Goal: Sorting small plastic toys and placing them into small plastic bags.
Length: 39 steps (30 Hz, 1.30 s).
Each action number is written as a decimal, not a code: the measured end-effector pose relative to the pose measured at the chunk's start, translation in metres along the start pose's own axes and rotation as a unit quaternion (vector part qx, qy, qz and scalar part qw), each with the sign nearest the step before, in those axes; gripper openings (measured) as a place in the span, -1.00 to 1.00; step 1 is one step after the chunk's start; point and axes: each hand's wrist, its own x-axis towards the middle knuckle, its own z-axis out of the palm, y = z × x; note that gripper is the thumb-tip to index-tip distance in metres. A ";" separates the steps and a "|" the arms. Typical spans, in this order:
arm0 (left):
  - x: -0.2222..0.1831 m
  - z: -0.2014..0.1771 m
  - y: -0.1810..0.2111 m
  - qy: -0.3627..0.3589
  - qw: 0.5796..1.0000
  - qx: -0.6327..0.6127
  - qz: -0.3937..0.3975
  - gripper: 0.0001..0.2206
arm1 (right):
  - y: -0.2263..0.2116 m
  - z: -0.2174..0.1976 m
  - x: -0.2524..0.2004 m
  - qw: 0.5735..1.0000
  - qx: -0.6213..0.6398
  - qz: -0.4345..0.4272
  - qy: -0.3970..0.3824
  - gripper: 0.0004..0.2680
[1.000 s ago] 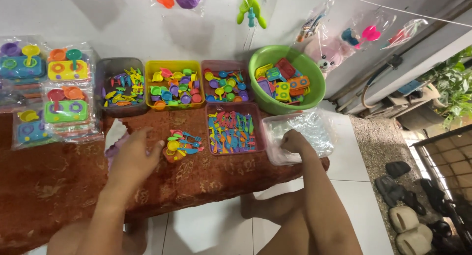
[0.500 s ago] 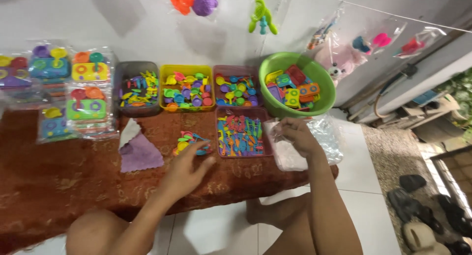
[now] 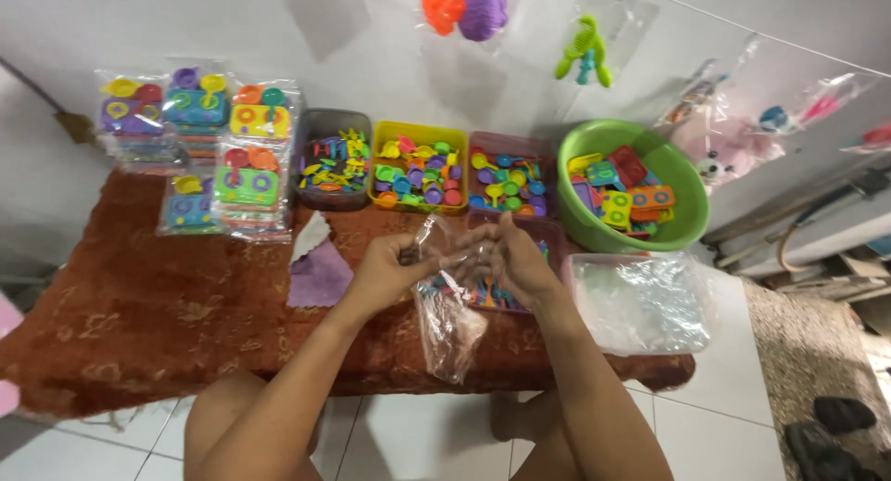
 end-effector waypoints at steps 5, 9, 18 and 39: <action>-0.006 -0.017 0.022 0.038 0.998 -0.020 -0.041 -0.85 | 0.023 -0.002 0.033 0.992 -0.044 -0.090 0.074 -0.82; 0.001 -0.041 0.028 0.085 0.996 -0.029 -0.028 -0.84 | 0.032 -0.004 0.056 0.986 -0.059 -0.036 0.149 -0.86; 0.020 -0.053 0.015 0.139 0.987 -0.074 -0.044 -0.78 | 0.070 0.060 0.044 0.727 -0.632 -0.212 -0.165 -0.69; 0.022 -0.028 0.029 0.114 0.977 -0.155 -0.091 -0.77 | 0.106 0.045 0.074 0.602 -0.785 -0.066 -0.128 -0.42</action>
